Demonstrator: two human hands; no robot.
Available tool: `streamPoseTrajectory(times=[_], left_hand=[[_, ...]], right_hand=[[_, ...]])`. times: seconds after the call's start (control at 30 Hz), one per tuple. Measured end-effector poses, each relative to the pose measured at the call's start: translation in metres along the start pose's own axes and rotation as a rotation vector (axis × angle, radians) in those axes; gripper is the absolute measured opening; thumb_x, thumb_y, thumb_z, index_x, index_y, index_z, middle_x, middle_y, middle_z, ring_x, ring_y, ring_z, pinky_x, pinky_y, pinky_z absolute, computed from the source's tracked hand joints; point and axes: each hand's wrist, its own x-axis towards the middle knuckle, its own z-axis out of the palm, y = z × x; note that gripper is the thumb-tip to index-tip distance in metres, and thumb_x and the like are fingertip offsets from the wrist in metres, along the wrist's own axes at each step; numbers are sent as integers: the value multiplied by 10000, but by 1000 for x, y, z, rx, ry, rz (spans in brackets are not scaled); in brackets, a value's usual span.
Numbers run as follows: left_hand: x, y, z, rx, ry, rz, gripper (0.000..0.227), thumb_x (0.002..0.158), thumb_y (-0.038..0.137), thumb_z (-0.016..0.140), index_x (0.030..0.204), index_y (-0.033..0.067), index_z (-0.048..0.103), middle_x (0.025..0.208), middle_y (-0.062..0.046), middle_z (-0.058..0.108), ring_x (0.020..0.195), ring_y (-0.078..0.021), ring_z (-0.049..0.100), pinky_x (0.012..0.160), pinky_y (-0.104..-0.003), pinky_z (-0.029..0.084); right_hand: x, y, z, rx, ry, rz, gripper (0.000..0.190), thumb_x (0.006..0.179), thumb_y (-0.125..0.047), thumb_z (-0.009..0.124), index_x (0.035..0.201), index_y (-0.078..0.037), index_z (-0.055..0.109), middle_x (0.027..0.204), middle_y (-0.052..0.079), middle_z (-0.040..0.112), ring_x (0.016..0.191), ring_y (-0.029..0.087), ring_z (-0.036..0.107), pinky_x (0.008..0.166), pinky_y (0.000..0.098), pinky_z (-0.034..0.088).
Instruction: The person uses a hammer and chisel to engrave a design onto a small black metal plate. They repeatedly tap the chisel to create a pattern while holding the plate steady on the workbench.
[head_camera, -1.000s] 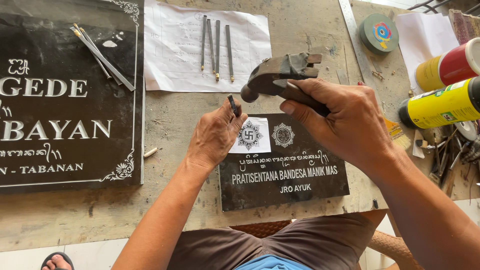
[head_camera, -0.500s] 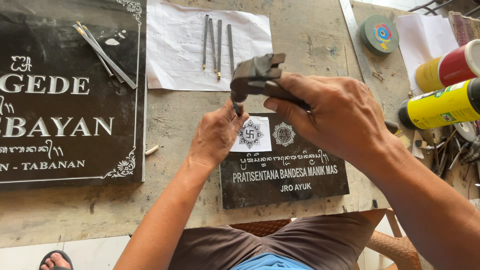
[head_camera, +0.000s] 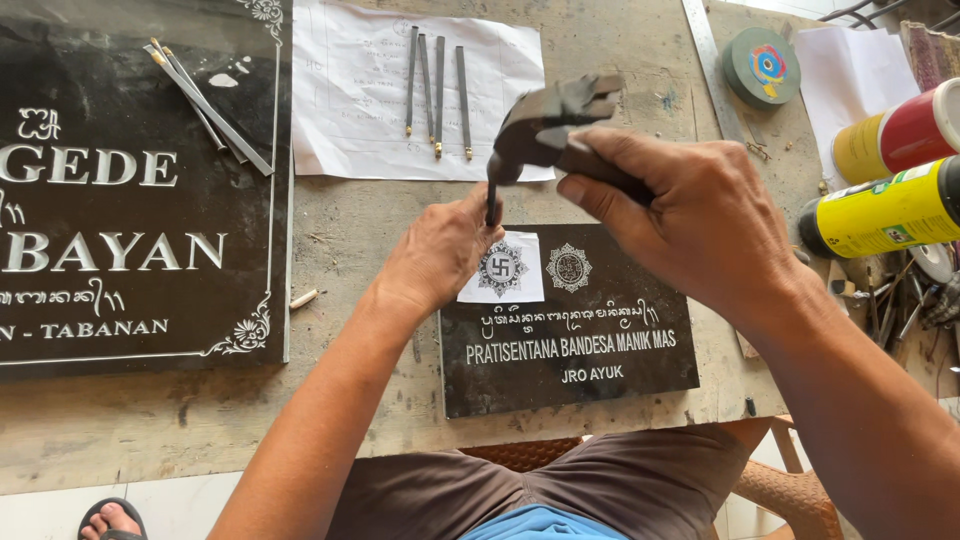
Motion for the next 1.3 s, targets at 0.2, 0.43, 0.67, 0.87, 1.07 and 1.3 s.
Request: streamPoseTrajectory(times=[0.2, 0.43, 0.67, 0.87, 1.07, 1.3], left_hand=[[5, 18, -11, 31, -122, -171, 221, 1137, 309, 671, 1300, 224, 549, 1025, -154, 760, 882, -394, 755, 749, -569, 578], [8, 18, -9, 60, -147, -95, 238, 1112, 232, 682, 1258, 185, 499, 1012, -185, 757, 890, -496, 722, 738, -609, 508], [-31, 20, -70, -424, 356, -160, 195, 1163, 286, 594, 1227, 108, 547, 1143, -254, 791, 1000, -363, 855, 906, -457, 714], [-45, 0, -69, -510, 621, -209, 230, 1209, 235, 540, 1348, 67, 465, 1057, -169, 708, 998, -274, 830, 818, -333, 724], [-40, 2, -45, -628, 689, -190, 244, 1215, 249, 526, 1370, 82, 440, 1029, -142, 693, 981, -258, 822, 778, -293, 716], [-35, 20, -18, -649, 626, -177, 226, 1202, 252, 520, 1374, 115, 470, 1067, -171, 699, 1038, -306, 824, 805, -334, 740]], right_hand=[[0, 4, 0, 61, 36, 63, 384, 1100, -406, 796, 1410, -181, 825, 840, 68, 778, 713, 179, 666, 697, 380, 509], [-6, 11, 3, 71, -4, 173, 388, 1079, -450, 783, 1403, -243, 835, 774, 38, 781, 702, 150, 669, 703, 390, 504], [-55, 75, 54, 803, 243, 378, 189, 1182, -188, 703, 1184, 0, 725, 652, 95, 640, 385, 140, 567, 356, 268, 480], [-98, 121, 134, 1180, 208, 752, 269, 1097, -286, 760, 1085, -38, 654, 675, 66, 560, 381, 117, 527, 299, 287, 452], [-112, 133, 161, 1240, 248, 788, 284, 1071, -240, 777, 1219, -5, 717, 680, 106, 542, 371, 163, 532, 297, 319, 453], [-114, 134, 164, 1257, 206, 750, 352, 1042, -235, 798, 1310, -14, 740, 641, 95, 535, 349, 161, 538, 289, 309, 461]])
